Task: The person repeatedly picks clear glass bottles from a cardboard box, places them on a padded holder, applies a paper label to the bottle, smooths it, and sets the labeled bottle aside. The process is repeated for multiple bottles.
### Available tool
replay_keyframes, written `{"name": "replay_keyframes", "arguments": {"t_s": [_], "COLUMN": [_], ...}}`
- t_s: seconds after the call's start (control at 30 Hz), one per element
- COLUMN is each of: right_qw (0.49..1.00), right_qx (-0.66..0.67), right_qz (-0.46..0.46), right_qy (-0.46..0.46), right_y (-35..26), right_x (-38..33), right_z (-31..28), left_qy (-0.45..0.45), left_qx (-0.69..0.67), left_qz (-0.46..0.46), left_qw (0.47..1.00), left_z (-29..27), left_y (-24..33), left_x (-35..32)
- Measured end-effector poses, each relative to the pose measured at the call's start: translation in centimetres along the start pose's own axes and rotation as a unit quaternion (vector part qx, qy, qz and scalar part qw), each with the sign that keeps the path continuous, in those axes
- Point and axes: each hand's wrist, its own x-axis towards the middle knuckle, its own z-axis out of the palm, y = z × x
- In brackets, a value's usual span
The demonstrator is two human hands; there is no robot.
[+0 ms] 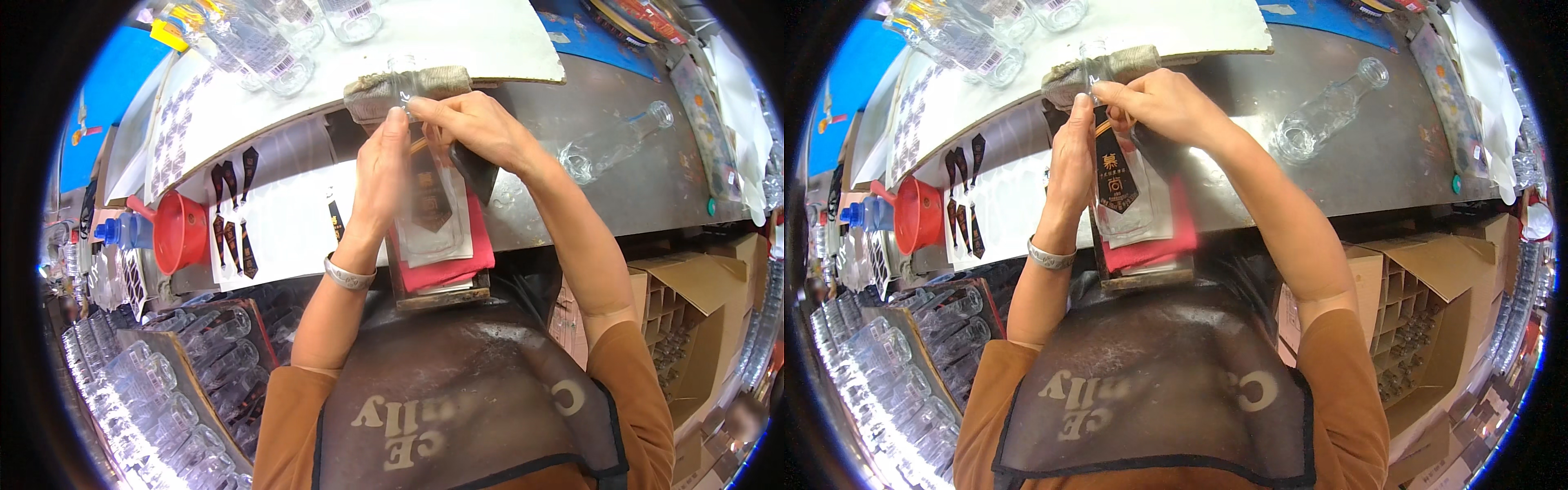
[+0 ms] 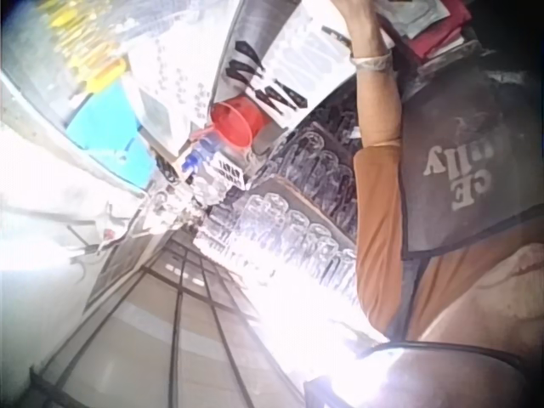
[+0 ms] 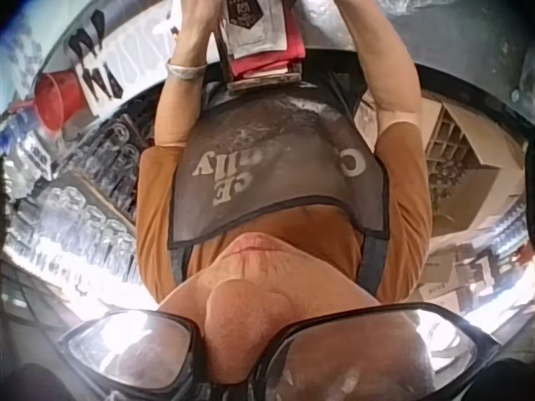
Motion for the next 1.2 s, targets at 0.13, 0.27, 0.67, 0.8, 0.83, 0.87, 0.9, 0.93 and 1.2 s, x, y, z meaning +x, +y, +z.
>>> {"name": "replay_keyframes", "arguments": {"t_s": [0.13,0.27,0.67,0.8,0.83,0.87,0.9,0.93,1.2], "right_qw": [1.000,0.998,0.935,0.954,0.959,0.969,0.976,0.980,0.923], "right_qx": [-0.013,-0.052,0.325,0.246,0.221,0.171,0.119,0.067,-0.226], "right_qz": [0.002,0.013,0.040,-0.046,-0.069,-0.084,-0.100,-0.115,-0.276], "right_qy": [-0.023,-0.013,0.132,0.162,0.164,0.160,0.156,0.151,0.142], "right_y": [-0.3,-1.3,1.7,0.8,0.2,-0.7,-1.6,-2.3,-5.3], "right_x": [0.3,0.2,-5.1,-4.6,-4.2,-3.7,-3.3,-2.8,-0.5], "right_z": [-0.4,-0.4,-1.7,-1.7,-1.6,-1.7,-1.7,-1.6,-2.0], "left_qy": [-0.006,-0.013,-0.032,-0.037,-0.035,-0.032,-0.030,-0.026,0.059], "left_qx": [-0.026,-0.052,-0.047,-0.096,-0.116,-0.120,-0.125,-0.131,-0.093], "left_qz": [0.005,0.013,-0.045,-0.020,-0.016,-0.020,-0.025,-0.033,-0.080], "left_qw": [1.000,0.998,0.997,0.995,0.993,0.992,0.991,0.991,0.991], "left_z": [0.1,0.2,0.0,0.9,1.1,0.9,0.6,0.3,-0.3], "left_y": [-0.6,-0.2,0.2,1.5,1.7,1.4,0.8,0.4,2.6], "left_x": [0.4,0.4,0.6,-0.2,-0.3,-0.1,0.1,0.2,-1.9]}}
